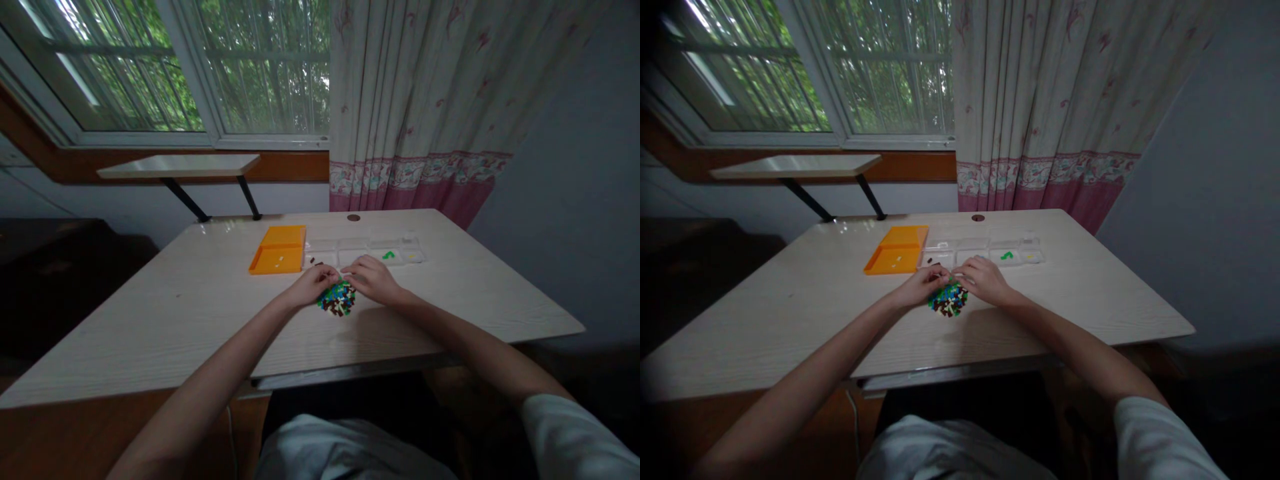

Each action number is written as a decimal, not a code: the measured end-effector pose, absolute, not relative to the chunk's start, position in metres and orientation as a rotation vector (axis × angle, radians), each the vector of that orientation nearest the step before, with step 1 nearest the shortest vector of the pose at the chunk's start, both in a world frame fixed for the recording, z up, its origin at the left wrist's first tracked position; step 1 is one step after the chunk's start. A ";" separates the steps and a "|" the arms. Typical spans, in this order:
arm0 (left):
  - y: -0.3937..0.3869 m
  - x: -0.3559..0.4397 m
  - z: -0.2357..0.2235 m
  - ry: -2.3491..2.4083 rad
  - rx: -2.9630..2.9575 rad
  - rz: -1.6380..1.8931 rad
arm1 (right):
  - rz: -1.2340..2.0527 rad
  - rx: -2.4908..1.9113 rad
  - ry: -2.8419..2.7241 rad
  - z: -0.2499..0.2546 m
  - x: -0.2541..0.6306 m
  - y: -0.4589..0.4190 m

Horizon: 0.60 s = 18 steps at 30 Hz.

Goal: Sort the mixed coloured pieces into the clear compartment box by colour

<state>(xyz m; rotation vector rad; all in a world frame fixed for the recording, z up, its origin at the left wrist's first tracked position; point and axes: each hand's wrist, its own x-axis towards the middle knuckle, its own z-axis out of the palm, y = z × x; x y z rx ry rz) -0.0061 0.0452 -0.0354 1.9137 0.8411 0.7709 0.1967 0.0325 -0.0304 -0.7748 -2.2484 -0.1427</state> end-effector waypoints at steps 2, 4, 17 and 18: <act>0.045 -0.005 -0.035 0.822 1.897 0.772 | -0.150 -0.758 -2.265 -0.032 0.196 0.032; 0.045 -0.005 -0.036 0.801 1.872 0.771 | -0.148 -0.748 -2.264 -0.033 0.196 0.033; 0.047 -0.013 -0.029 0.934 2.261 0.758 | -0.188 -0.744 -2.156 -0.026 0.202 0.032; 0.048 -0.016 -0.028 0.982 2.381 0.726 | -0.198 -0.754 -2.119 -0.024 0.205 0.033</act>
